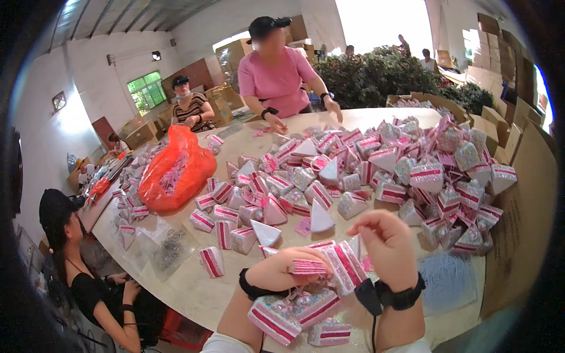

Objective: The person is manually packaging small items into triangular pink and white containers at a production table.

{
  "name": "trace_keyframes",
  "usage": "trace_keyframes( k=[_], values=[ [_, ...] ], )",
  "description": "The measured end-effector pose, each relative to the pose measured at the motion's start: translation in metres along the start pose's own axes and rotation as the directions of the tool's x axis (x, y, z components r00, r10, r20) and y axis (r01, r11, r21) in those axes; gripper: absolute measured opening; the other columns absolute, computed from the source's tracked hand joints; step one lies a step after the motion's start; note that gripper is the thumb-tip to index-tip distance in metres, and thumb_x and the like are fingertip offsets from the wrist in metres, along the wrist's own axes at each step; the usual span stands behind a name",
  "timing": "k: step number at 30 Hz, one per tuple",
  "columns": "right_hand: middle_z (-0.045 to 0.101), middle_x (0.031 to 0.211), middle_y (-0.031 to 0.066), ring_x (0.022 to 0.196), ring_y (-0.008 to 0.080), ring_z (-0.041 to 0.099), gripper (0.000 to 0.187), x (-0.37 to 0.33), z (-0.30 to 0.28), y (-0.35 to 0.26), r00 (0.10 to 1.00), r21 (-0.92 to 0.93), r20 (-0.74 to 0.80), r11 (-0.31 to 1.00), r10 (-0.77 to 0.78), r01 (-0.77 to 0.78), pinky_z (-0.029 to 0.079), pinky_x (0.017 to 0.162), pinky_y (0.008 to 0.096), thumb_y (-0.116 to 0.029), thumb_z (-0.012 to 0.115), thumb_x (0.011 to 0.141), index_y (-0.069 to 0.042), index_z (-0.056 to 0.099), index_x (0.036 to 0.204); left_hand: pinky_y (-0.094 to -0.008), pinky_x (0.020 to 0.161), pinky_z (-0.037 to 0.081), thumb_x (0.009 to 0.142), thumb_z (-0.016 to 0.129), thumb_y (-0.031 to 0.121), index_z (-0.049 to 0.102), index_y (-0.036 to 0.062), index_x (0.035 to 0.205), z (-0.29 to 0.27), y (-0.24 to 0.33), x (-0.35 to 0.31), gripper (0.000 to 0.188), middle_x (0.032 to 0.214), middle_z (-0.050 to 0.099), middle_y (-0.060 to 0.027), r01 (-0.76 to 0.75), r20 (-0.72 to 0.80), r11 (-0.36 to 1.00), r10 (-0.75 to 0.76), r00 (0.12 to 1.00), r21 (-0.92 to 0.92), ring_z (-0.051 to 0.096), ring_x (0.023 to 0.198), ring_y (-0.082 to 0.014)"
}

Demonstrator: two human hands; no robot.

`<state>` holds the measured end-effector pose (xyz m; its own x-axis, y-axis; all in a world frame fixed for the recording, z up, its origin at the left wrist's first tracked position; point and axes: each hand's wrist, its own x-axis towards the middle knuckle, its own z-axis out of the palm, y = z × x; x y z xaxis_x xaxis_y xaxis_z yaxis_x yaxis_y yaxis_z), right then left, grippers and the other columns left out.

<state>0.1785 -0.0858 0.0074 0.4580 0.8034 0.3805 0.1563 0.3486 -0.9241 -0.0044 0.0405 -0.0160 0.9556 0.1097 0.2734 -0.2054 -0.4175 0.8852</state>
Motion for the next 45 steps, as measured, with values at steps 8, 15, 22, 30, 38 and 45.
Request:
trace_keyframes(
  k=[8, 15, 22, 30, 38, 45],
  values=[
    [0.063, 0.082, 0.0051, 0.074, 0.009, 0.06, 0.009, 0.003, -0.035, -0.014, 0.993, -0.066, -0.105, 0.996, 0.056, -0.063, 0.045, 0.064, 0.0211, 0.002, 0.052, 0.086, 0.0, 0.057, 0.093, -0.0317, 0.082, 0.047, 0.084, 0.058, -0.001, 0.061, -0.0032, 0.1, -0.01, -0.005, -0.004, 0.016, 0.101, 0.061, -0.0098, 0.059, -0.063, 0.998, -0.06, 0.996, -0.022, 0.059, 0.095, -0.0203],
    [0.063, 0.082, 0.0053, 0.079, 0.0101, 0.062, 0.009, 0.006, -0.025, -0.006, 1.0, -0.053, -0.013, 0.998, 0.014, -0.015, 0.046, 0.067, 0.0227, 0.004, 0.052, 0.085, 0.002, 0.058, 0.092, -0.0312, 0.09, 0.042, 0.081, 0.058, -0.003, 0.061, -0.0008, 0.105, -0.003, 0.005, 0.001, 0.025, 0.115, 0.057, -0.0099, 0.102, -0.101, 0.989, -0.113, 0.988, -0.11, 0.054, 0.105, -0.0209],
    [0.063, 0.085, 0.0058, 0.08, 0.0097, 0.06, 0.012, -0.003, 0.004, -0.005, 0.908, 0.079, 0.402, 0.984, 0.118, -0.162, 0.047, 0.069, 0.0225, 0.001, 0.053, 0.086, 0.003, 0.058, 0.096, -0.0343, 0.097, 0.038, 0.079, 0.059, -0.003, 0.062, 0.0007, 0.111, 0.007, 0.004, 0.007, 0.032, 0.125, 0.053, -0.0135, 0.18, -0.048, 0.982, -0.183, 0.982, -0.064, 0.049, 0.118, -0.0273],
    [0.063, 0.089, 0.0066, 0.086, 0.0114, 0.062, 0.013, 0.004, -0.009, -0.009, 0.976, 0.246, 0.188, 0.957, 0.109, -0.154, 0.049, 0.074, 0.0237, 0.003, 0.051, 0.087, 0.001, 0.057, 0.098, -0.0312, 0.086, 0.046, 0.079, 0.058, -0.006, 0.062, -0.0012, 0.107, 0.002, 0.003, 0.008, 0.029, 0.112, 0.059, -0.0123, 0.071, 0.076, 0.997, -0.069, 0.995, -0.028, 0.058, 0.101, -0.0224],
    [0.063, 0.091, 0.0049, 0.084, 0.0082, 0.057, 0.014, -0.001, 0.012, -0.011, 0.881, -0.028, 0.438, 0.982, 0.182, -0.189, 0.046, 0.073, 0.0226, 0.002, 0.052, 0.087, 0.002, 0.058, 0.1, -0.0319, 0.089, 0.043, 0.08, 0.061, -0.001, 0.063, 0.0007, 0.106, 0.01, -0.002, 0.009, 0.026, 0.122, 0.052, -0.0136, 0.094, -0.127, 0.995, -0.092, 0.988, 0.012, 0.053, 0.108, -0.0217],
    [0.063, 0.092, 0.0081, 0.085, 0.0111, 0.059, 0.014, 0.002, 0.007, 0.001, 0.976, 0.227, 0.195, 0.963, 0.1, -0.144, 0.048, 0.076, 0.0251, 0.005, 0.049, 0.087, 0.002, 0.057, 0.098, -0.0317, 0.086, 0.046, 0.081, 0.059, -0.003, 0.062, -0.0014, 0.104, 0.006, 0.002, 0.012, 0.023, 0.102, 0.065, -0.0115, 0.065, 0.061, 0.997, -0.064, 0.996, -0.03, 0.061, 0.096, -0.0232]
  ],
)
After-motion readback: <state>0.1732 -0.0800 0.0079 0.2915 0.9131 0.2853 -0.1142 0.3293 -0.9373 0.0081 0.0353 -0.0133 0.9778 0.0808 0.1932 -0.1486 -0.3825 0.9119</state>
